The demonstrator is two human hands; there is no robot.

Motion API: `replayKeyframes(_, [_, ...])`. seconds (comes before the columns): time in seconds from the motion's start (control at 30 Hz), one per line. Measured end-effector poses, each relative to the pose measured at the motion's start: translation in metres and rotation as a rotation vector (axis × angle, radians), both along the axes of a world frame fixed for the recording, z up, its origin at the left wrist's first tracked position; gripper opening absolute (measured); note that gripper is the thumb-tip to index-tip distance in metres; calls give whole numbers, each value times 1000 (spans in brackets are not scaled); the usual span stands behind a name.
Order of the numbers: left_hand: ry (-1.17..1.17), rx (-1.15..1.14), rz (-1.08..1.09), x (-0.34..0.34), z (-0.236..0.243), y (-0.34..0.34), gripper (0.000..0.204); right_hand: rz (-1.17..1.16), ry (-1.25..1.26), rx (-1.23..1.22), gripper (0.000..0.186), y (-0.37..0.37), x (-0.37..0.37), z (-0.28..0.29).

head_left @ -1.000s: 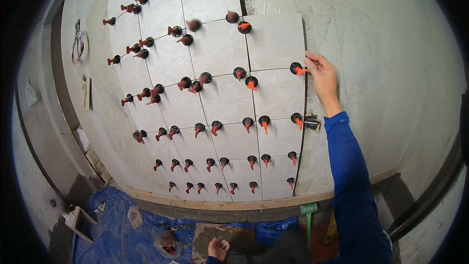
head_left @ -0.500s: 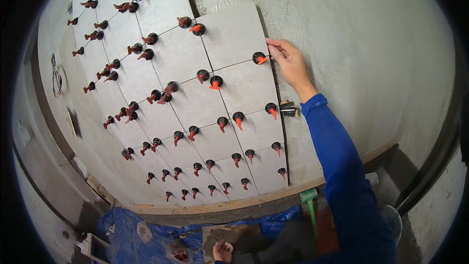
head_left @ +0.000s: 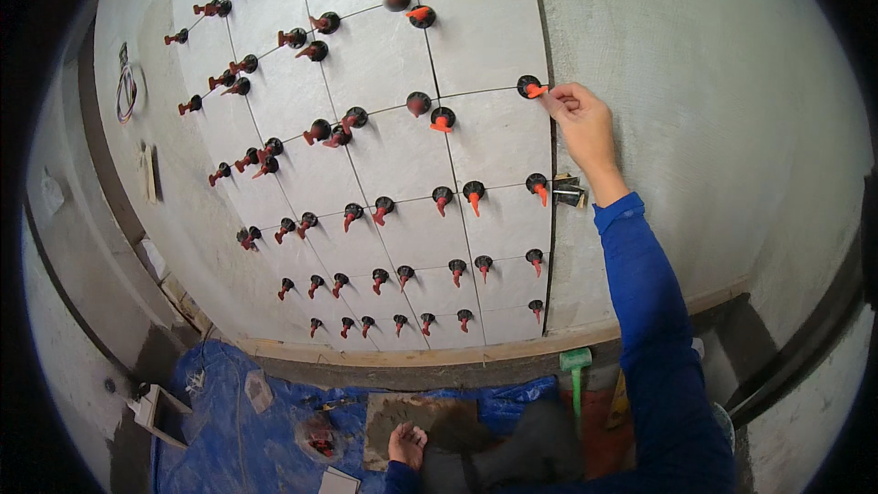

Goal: The person installs white ceramic tiles on a wall, using red tile leveling clips and black wedges to maintain even spacing. The person repeatedly inserts and tightens the leveling system across multiple tiles.

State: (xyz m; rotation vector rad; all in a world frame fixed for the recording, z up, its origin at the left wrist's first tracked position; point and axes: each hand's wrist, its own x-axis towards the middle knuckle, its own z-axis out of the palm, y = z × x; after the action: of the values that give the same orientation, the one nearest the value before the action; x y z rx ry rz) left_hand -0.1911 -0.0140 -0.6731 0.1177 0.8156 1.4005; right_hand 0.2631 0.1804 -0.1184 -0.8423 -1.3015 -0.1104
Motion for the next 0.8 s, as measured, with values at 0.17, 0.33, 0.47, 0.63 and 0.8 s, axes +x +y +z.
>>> replayKeyframes(0.17, [115,-19,7,10,7,1,24,-93,-40,13,26,-1,-1,0])
replayKeyframes(0.33, [657,222,-47,48,115,20,20,-117,-162,-23,28,-6,4,6])
replayKeyframes(0.47, [1232,898,112,78,296,66,14,-127,-191,-87,30,-10,7,11])
replayKeyframes(0.63, [1642,1289,554,145,474,126,20,-207,-290,-167,29,-14,10,18])
replayKeyframes(0.8, [1988,838,541,184,537,172,48,-182,-304,-144,28,-12,10,21])
